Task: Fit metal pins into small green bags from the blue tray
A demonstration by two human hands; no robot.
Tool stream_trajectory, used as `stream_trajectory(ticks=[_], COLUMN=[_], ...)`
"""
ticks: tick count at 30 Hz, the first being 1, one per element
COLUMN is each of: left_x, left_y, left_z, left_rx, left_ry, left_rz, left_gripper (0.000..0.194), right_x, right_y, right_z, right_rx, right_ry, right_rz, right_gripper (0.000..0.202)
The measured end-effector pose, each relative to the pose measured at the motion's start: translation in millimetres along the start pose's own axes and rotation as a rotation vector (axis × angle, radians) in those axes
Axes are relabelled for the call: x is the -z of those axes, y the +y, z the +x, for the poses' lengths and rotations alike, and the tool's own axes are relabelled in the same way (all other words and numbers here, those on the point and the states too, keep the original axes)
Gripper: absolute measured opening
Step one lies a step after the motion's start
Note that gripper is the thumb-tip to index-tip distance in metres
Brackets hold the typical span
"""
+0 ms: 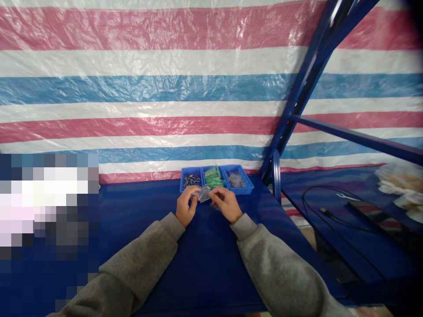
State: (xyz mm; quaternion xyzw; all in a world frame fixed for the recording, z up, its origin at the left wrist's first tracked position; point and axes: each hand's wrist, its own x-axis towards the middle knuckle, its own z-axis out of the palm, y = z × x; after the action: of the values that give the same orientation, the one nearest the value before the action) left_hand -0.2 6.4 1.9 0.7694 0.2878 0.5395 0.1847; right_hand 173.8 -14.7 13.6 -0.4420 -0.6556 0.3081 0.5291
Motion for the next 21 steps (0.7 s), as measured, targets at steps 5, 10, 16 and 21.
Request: stream_trajectory(ticks=[5,10,16,21], left_x=[2.4,2.4,3.0,-0.5], left_y=[4.4,4.9,7.2,2.1], left_z=[3.2,4.5,5.7,1.6], left_rx=[-0.054,-0.052,0.02,0.083], left_ry=[-0.026,-0.012,-0.036,-0.069], left_rz=[0.091,0.142,0.152,0.123], left_gripper=[0.02,0.018,0.02,0.02], right_x=[0.8,-0.1,-0.3,-1.7], right_y=[-2.0,-2.2,-5.9,-2.9], right_z=[-0.7,-1.8,-3.0,-2.4], right_rx=[-0.033,-0.017,0.047,0.13], right_ry=[-0.038,-0.004,0.044,0.004], right_rz=[0.08,0.005,-0.086,-0.218], right_gripper=[0.027,0.028,0.027,0.021])
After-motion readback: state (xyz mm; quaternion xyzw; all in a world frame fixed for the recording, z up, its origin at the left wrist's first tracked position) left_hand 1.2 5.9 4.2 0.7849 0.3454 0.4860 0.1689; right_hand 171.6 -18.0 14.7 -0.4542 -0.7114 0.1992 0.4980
